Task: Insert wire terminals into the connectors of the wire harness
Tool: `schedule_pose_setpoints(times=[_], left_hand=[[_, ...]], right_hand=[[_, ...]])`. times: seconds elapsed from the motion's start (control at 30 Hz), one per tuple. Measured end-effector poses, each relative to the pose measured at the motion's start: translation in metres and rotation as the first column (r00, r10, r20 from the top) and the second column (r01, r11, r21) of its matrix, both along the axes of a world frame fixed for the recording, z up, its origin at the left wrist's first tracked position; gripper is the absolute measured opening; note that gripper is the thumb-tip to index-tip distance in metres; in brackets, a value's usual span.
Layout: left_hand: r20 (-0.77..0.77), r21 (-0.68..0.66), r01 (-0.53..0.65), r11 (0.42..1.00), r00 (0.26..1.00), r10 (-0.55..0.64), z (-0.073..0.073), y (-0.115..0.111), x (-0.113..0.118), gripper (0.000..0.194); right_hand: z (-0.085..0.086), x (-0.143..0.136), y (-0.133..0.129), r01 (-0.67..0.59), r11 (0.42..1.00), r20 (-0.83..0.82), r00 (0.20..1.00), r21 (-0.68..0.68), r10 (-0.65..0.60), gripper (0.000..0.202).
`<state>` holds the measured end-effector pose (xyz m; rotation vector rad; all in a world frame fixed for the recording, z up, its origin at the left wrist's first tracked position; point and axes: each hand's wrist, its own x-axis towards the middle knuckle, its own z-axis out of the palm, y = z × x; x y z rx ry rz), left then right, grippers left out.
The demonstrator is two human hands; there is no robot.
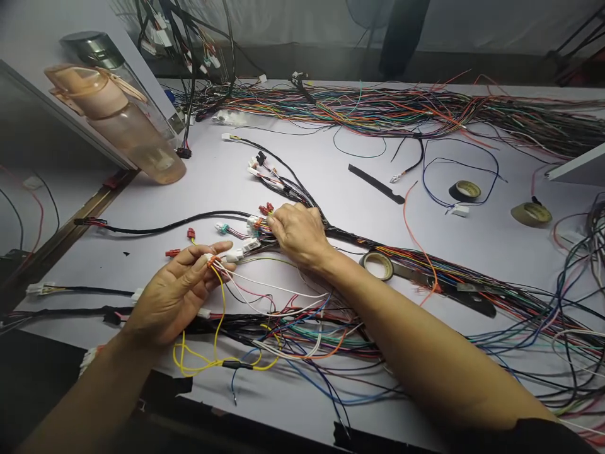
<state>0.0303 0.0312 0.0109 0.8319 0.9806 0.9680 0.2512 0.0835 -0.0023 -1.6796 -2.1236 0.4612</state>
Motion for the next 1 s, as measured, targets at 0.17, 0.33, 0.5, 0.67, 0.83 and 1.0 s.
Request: schedule_pose_setpoints(times=[0.17, 0.33, 0.5, 0.67, 0.83, 1.0], left_hand=[[-0.099, 0.116, 0.054, 0.992, 0.994, -0.043, 0.001, 0.001, 0.008, 0.008], [-0.236, 0.158, 0.126, 0.979, 0.968, -0.087, 0.004, 0.003, 0.017, 0.011], [-0.42, 0.163, 0.263, 0.951, 0.891, -0.174, 0.018, 0.01, 0.017, 0.012], [-0.531, 0.283, 0.219, 0.934, 0.846, -0.037, 0.021, 0.032, 0.018, 0.021], [-0.679, 0.393, 0.353, 0.849, 0.734, 0.009, 0.01, 0.045, 0.026, 0.021], [-0.556, 0.329, 0.269, 0.905, 0.83, -0.044, -0.002, 0.046, 0.029, 0.017]], right_hand=[[0.0, 0.004, -0.002, -0.164, 0.986, -0.002, 0.986, 0.012, 0.165, 0.03], [0.001, 0.01, -0.001, -0.312, 0.95, -0.025, 0.95, 0.012, 0.312, 0.031], [-0.002, 0.012, 0.002, -0.359, 0.933, -0.043, 0.932, 0.034, 0.36, 0.03], [-0.004, 0.012, 0.002, -0.344, 0.938, -0.073, 0.935, 0.041, 0.346, 0.028], [-0.001, 0.012, 0.002, -0.335, 0.942, -0.103, 0.936, 0.026, 0.335, 0.027], [0.001, 0.019, 0.005, -0.375, 0.927, -0.178, 0.911, 0.017, 0.372, 0.021]])
